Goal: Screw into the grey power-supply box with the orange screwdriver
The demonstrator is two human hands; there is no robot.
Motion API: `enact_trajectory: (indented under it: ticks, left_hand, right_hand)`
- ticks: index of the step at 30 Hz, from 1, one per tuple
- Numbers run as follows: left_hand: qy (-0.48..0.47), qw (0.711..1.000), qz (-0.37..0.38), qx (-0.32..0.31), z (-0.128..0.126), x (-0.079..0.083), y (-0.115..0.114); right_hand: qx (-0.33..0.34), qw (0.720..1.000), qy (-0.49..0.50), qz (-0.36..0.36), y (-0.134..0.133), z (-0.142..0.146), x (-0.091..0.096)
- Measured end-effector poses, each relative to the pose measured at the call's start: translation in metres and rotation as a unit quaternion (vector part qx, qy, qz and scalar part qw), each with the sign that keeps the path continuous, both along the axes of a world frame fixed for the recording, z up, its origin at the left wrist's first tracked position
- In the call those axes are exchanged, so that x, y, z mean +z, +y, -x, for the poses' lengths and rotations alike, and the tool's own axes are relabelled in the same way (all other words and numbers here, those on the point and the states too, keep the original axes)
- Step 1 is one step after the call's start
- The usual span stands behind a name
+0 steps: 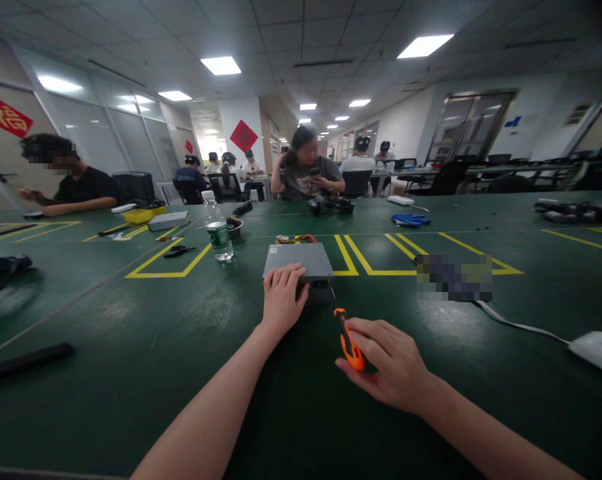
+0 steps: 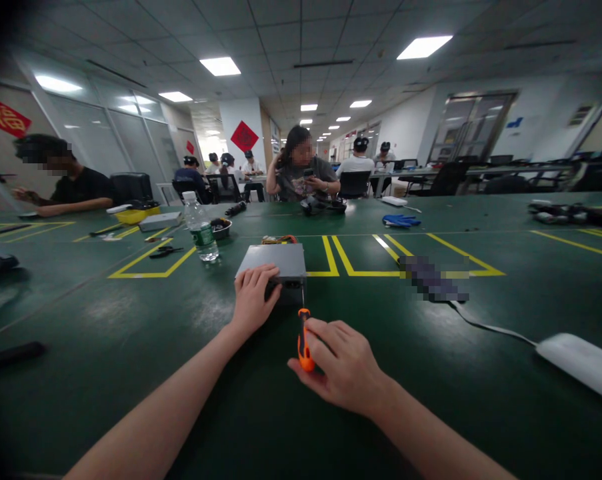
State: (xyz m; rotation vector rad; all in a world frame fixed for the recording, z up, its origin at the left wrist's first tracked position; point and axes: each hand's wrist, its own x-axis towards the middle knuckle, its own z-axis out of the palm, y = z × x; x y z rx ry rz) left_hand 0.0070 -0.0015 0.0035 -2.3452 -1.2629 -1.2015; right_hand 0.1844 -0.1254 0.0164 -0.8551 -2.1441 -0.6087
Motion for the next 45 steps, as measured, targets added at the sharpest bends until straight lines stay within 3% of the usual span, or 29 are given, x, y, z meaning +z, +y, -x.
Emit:
enact_trajectory:
  ticks: [7,11,16,21,27,37,45]
  left_hand:
    - [0.002,1.0,-0.004,0.002,0.0,0.0,0.0]
    - [0.003,1.0,-0.005,0.006,0.0,0.001,0.0]
    - [0.007,1.0,0.0,0.006,0.0,0.001,0.0]
    - [0.008,1.0,-0.002,0.008,0.0,0.001,0.0]
    - [0.003,1.0,-0.005,0.004,0.001,0.001,0.0]
    - [0.0,1.0,-0.009,0.0,0.002,0.001,0.0]
    - [0.001,1.0,-0.005,-0.001,0.003,0.002,-0.001]
  right_hand:
    - [-0.125,0.986,-0.081,-0.069,-0.006,0.0,0.006]
    - [-0.188,0.977,-0.09,-0.044,-0.011,0.006,0.004]
    - [-0.22,0.971,-0.089,-0.025,-0.011,0.013,0.001]
    - [-0.27,0.96,-0.063,-0.043,-0.013,0.013,0.013]
    - [-0.36,0.931,-0.062,-0.011,-0.016,0.016,0.023]
    - [-0.4,0.915,-0.039,0.041,-0.017,0.032,0.019]
    - [-0.392,0.912,0.065,0.104,-0.014,0.035,0.011]
